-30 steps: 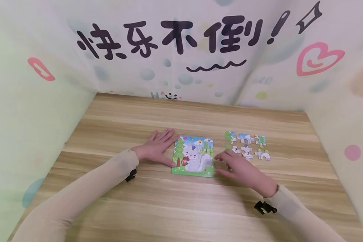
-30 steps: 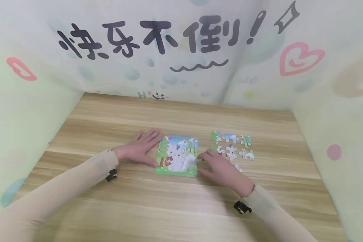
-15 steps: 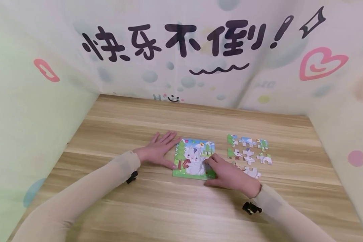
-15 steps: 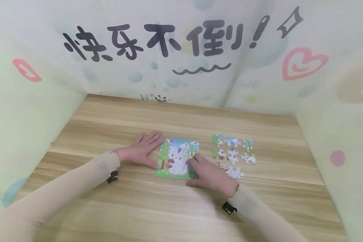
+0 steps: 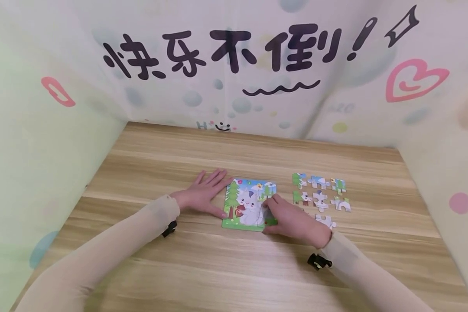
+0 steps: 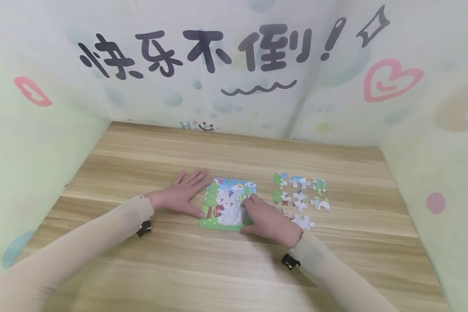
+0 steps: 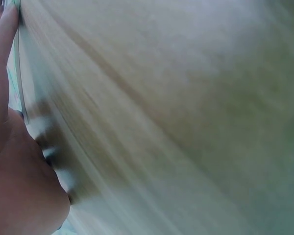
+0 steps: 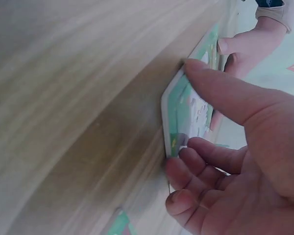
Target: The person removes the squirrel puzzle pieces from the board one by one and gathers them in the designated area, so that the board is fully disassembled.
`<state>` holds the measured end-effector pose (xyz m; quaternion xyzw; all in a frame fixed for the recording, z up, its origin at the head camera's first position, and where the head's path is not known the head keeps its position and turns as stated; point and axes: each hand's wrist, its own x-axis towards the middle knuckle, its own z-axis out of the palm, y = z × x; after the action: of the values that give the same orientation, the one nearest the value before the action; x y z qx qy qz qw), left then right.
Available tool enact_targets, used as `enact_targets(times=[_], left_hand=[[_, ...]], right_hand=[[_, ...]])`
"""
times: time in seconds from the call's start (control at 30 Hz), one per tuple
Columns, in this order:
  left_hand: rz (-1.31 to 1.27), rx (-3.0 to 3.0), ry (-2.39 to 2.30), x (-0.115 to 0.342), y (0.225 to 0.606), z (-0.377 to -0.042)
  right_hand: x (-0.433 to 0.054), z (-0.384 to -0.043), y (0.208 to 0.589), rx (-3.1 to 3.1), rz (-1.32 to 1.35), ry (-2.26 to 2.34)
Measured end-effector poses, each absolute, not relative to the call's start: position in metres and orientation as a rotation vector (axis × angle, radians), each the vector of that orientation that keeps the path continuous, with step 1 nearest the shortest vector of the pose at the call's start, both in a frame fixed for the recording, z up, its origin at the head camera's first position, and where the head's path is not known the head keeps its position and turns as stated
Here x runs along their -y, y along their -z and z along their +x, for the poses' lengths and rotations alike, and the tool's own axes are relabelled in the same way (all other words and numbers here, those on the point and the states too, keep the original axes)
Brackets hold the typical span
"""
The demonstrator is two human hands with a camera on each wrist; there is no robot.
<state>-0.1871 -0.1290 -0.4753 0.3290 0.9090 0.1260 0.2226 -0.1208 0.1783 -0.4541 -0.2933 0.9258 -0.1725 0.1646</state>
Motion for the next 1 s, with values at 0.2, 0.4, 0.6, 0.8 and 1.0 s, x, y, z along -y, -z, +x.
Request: enact_targets(times=[0.2,0.4,0.6,0.8,1.0], left_hand=[[0.905,-2.511,-0.362,0.129,0.474,-0.1867],[0.91,-2.512,-0.37,0.128,0.4741,-0.1867],[0.915,-2.525,-0.359,0.129,0.476,-0.1877],[0.917,-2.526,-0.368,0.1294,0.4732,-0.1862],[0.924,-2.526,-0.342,0.1288,0.4721,-0.1856]], right_hand=[[-0.1766,-0.1249,0.4528,-2.597,-0.81,0.501],[-0.1765,-0.1277,0.4532,-2.584,-0.798,0.533],[-0.1783,-0.1251,0.4567,-2.603,-0.818,0.597],[-0.1799,-0.1215,0.4595,-2.621,-0.82,0.644],[-0.1799,-0.1247,0.4557,-2.581,-0.806,0.641]])
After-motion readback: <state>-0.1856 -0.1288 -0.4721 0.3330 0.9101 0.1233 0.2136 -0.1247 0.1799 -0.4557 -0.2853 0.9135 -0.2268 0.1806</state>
